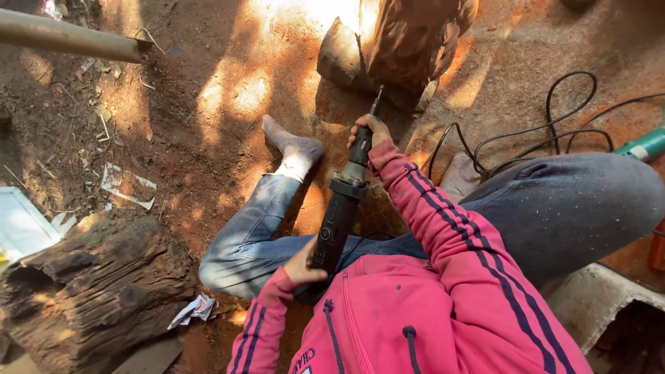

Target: The person carves and sands a large piece of wood using power tools while sitting on the ground.

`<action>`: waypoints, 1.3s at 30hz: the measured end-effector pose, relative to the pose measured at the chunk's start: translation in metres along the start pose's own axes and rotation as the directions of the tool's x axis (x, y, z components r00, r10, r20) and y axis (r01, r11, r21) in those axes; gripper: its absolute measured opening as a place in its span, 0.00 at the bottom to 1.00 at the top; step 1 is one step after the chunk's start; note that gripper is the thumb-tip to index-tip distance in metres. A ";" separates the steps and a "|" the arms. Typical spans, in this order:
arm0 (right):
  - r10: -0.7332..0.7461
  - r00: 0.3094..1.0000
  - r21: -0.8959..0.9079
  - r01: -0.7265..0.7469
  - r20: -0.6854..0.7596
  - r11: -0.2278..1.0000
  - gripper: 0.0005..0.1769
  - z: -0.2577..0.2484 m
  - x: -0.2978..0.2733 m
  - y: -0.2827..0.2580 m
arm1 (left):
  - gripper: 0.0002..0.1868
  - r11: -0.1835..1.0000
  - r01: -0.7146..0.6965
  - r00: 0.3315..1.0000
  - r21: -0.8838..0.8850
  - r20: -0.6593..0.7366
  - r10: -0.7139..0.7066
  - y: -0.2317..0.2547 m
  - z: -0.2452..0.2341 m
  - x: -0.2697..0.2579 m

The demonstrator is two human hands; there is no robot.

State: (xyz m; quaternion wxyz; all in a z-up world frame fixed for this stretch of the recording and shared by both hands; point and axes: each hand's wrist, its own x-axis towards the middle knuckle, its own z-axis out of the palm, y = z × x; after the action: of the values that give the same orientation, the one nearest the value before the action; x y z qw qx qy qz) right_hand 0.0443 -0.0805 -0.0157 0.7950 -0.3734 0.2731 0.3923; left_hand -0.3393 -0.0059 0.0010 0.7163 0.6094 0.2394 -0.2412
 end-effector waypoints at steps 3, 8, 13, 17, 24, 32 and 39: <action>0.011 0.999 0.018 -0.010 -0.033 1.000 0.12 0.008 0.010 0.000 | 0.75 0.984 -0.125 0.979 0.130 -0.143 0.144 0.051 -0.004 0.034; 0.040 0.997 0.108 -0.032 -0.072 0.994 0.14 0.021 0.020 -0.013 | 0.71 0.825 0.422 0.872 0.375 -0.416 -0.257 0.080 -0.023 0.064; 0.011 0.998 0.032 -0.009 -0.062 0.999 0.19 0.036 0.009 -0.021 | 0.67 0.877 0.314 0.893 0.364 -0.427 -0.142 0.099 -0.022 0.060; -0.103 0.994 -0.047 0.102 -0.022 0.994 0.26 0.039 0.013 -0.025 | 0.66 0.893 0.270 0.894 0.361 -0.438 -0.093 0.084 -0.022 0.069; -0.179 0.984 -0.060 0.179 0.000 0.982 0.37 0.037 0.024 -0.021 | 0.65 0.902 0.188 0.896 0.389 -0.444 0.005 0.089 -0.029 0.081; -0.190 0.982 -0.072 0.190 0.002 0.979 0.37 0.036 0.038 -0.019 | 0.63 0.897 0.210 0.894 0.390 -0.448 -0.014 0.110 -0.026 0.082; -0.211 0.978 -0.053 0.211 0.008 0.976 0.38 0.030 0.044 -0.013 | 0.63 0.873 0.256 0.900 0.416 -0.433 -0.058 0.117 -0.024 0.080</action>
State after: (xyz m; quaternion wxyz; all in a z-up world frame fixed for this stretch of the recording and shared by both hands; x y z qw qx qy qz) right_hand 0.0829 -0.0431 -0.0253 0.8223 -0.4208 0.2204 0.3134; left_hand -0.2039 0.0300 0.0351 0.4620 0.7768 0.3684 -0.2176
